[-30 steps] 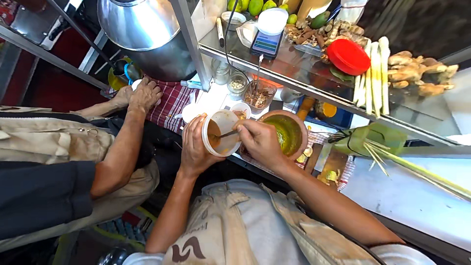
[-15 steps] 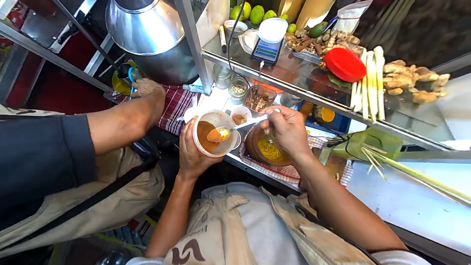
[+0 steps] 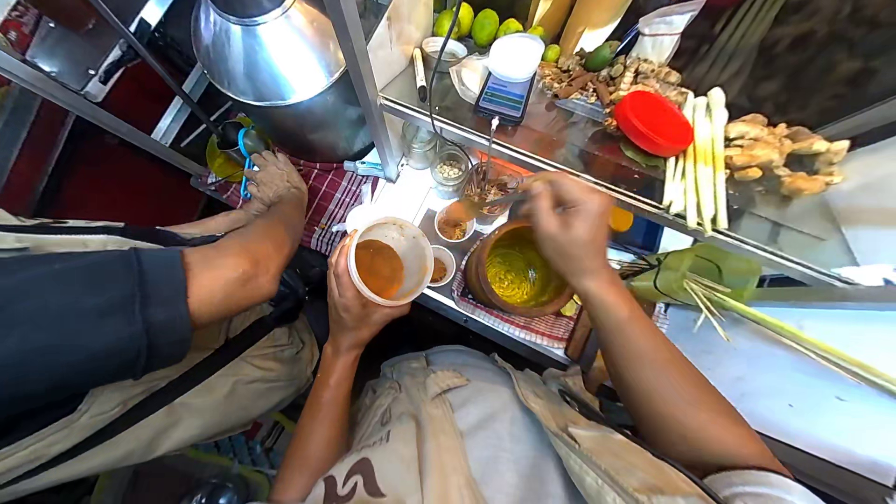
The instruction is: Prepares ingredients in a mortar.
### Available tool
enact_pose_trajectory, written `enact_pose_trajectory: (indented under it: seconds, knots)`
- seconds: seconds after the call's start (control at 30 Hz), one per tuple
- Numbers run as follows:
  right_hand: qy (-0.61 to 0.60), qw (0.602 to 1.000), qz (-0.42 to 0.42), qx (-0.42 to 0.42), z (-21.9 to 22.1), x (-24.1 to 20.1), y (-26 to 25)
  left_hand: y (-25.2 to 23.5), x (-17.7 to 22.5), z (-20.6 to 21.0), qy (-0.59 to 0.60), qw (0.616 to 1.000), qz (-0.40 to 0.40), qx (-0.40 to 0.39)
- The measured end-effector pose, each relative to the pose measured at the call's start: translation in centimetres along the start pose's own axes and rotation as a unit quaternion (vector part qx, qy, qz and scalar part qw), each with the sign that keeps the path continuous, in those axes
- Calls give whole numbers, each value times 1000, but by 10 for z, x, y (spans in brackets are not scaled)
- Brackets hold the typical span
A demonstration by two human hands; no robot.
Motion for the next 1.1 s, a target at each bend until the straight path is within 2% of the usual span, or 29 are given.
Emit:
enact_pose_trajectory:
  seconds: [0.07, 0.13, 0.2, 0.37, 0.43, 0.5, 0.63, 0.73, 0.83, 0.9, 1.1]
  knots:
    - [96, 987, -74, -106, 33, 5, 3, 4, 1, 0, -8, 1000, -1, -6]
    - [129, 975, -122, -133, 49, 11, 6, 4, 1, -1, -23, 1000, 4, -9]
    - [120, 979, -121, -109, 37, 3, 6, 7, 2, -2, -27, 1000, 1, -9]
    - [58, 995, -79, 20, -33, -45, 21, 14, 2, -2, -11, 1000, -5, -21]
    - [0, 997, -73, 38, -35, -62, 23, 16, 2, 0, -9, 999, -1, -32]
    - [-48, 995, -82, 6, -16, -70, 27, 16, 4, 4, -11, 999, 14, -43]
    - [-71, 985, -127, -98, 47, -65, 42, 13, 10, 10, -13, 997, 58, -57]
    - [-117, 983, -74, -124, 65, -57, 50, 11, 11, 12, -3, 996, 66, -62]
    - [-182, 974, 52, -122, 53, -53, 48, 14, 9, 10, 3, 997, 48, -53]
    - [-206, 967, 104, -110, 41, -51, 44, 17, 8, 7, 5, 998, 35, -49]
    - [-257, 954, 136, -70, 13, -48, 29, 19, 7, 3, -2, 1000, 19, -22]
Point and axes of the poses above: each hand's wrist, its own y-axis away from the middle knuckle, its own z-axis out of the palm, x = y × z, the point moved 2 cm from there along -y, towards the middle knuckle, and after that the axes turned 1 degree about -x, right-handed, at the moved point
